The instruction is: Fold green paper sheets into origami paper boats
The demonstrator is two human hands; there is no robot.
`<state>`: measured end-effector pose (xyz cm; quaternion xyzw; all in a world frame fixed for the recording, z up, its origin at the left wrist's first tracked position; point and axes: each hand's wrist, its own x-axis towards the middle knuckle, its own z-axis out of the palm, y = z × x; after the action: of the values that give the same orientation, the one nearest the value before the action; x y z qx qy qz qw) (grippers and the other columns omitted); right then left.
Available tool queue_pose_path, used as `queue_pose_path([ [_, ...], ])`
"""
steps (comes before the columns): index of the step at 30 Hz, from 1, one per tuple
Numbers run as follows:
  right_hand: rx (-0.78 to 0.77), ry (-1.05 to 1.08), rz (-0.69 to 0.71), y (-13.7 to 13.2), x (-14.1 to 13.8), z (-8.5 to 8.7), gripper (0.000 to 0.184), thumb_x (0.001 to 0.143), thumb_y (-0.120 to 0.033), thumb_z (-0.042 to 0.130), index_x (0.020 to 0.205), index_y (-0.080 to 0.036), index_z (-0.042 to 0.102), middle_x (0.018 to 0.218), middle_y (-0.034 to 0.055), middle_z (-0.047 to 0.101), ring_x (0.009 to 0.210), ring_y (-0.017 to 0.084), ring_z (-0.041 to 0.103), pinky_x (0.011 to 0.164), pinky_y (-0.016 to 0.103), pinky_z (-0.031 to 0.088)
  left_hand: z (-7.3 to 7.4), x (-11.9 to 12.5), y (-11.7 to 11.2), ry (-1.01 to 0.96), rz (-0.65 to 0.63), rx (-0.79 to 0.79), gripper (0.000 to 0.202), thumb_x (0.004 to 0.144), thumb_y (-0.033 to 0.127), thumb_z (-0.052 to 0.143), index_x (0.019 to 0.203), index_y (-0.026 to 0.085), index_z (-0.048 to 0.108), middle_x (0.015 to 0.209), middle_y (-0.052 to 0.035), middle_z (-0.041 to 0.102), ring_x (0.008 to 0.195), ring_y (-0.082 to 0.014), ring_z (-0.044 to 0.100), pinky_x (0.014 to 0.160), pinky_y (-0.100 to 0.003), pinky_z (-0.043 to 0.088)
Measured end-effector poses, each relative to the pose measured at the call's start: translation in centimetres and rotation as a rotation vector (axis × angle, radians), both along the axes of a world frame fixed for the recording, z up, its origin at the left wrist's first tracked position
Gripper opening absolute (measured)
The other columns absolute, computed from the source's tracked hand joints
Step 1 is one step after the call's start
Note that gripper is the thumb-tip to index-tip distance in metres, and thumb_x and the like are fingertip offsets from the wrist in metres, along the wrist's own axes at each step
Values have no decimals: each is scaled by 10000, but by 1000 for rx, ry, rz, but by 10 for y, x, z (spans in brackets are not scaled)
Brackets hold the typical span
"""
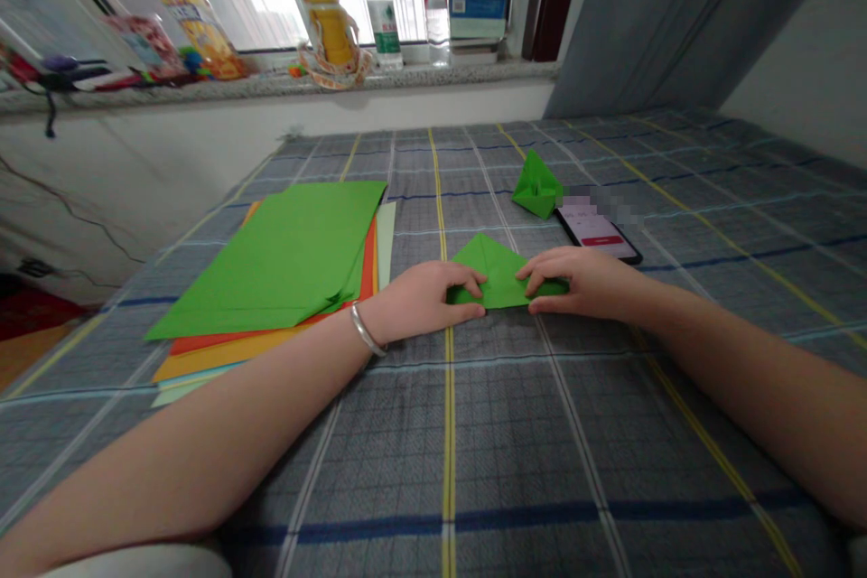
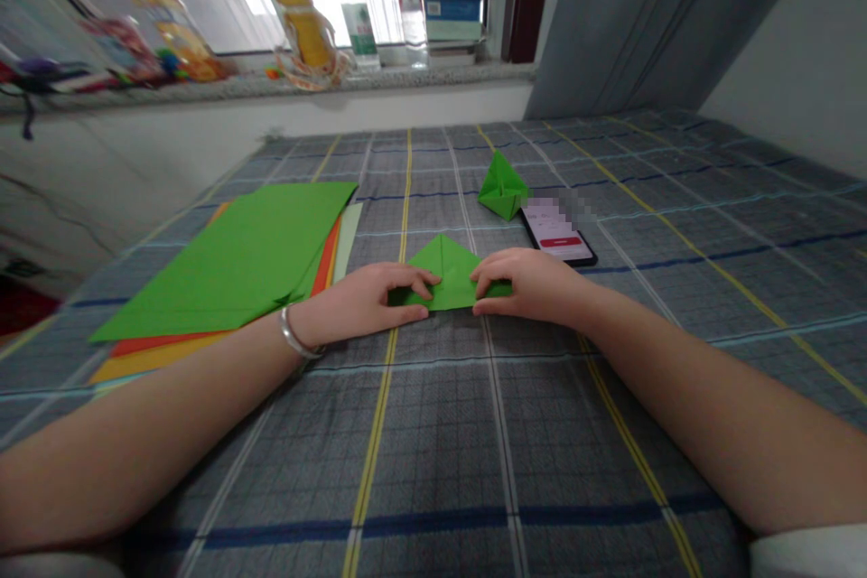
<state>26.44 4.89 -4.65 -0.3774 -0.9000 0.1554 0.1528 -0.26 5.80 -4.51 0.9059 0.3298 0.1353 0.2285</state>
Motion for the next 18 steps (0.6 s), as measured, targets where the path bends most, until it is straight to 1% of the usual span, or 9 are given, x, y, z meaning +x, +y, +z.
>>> queue_pose_path([
  [3, -39, 20, -24, 0, 0, 1, 115, 787, -364, 684, 796, -255, 720, 1082, 30, 718, 1003, 200, 660, 917, 364, 493, 0, 0, 2, -75, -3, -113, 111, 851, 293, 639, 849, 196, 693, 1195, -50, 675, 1078, -185, 638, 1007, -365, 454],
  [6, -122, 37, -70, 1, 1, 2, 130, 762, -371, 696, 815, -253, 714, 1096, 34, 715, 1011, 206, 662, 926, 377, 500, 1, 1, 4, -111, -14, -159, 67, 833, 231, 652, 796, 189, 690, 1178, -53, 680, 1085, -177, 634, 1026, -369, 437],
  [10, -189, 51, -84, 2, 3, 3, 157, 732, -366, 717, 835, -248, 709, 1124, 38, 704, 1033, 210, 654, 942, 381, 498, 0, 0, 5, -142, -22, -195, 33, 798, 214, 689, 823, 195, 698, 1172, -50, 681, 1119, -176, 620, 1054, -366, 418],
  [13, -183, 58, -66, 2, 4, 2, 158, 765, -377, 685, 841, -241, 712, 1126, 40, 702, 1036, 202, 650, 948, 369, 492, -3, -1, 5, -158, -3, -221, 71, 808, 233, 679, 867, 196, 694, 1160, -41, 687, 1122, -171, 620, 1053, -353, 426],
  [15, -161, 65, -78, 2, 4, 0, 169, 820, -382, 622, 851, -241, 710, 1094, 36, 713, 1013, 193, 656, 932, 359, 498, -5, -1, 5, -146, 17, -188, 74, 852, 241, 623, 856, 195, 680, 1138, -33, 696, 1111, -165, 625, 1035, -342, 442],
  [16, -139, 64, -88, 2, 4, -1, 177, 842, -375, 592, 861, -242, 708, 1075, 34, 720, 1000, 190, 660, 919, 355, 502, -5, -1, 4, -128, 15, -144, 99, 875, 240, 588, 845, 193, 669, 1118, -30, 702, 1101, -164, 627, 1021, -337, 449],
  [18, -65, 36, -89, 1, 2, -3, 171, 855, -339, 570, 893, -240, 703, 1049, 35, 726, 983, 195, 664, 897, 354, 506, -6, 0, 3, -66, -11, -4, 136, 911, 233, 531, 858, 190, 649, 1072, -34, 707, 1067, -169, 632, 984, -333, 463],
])
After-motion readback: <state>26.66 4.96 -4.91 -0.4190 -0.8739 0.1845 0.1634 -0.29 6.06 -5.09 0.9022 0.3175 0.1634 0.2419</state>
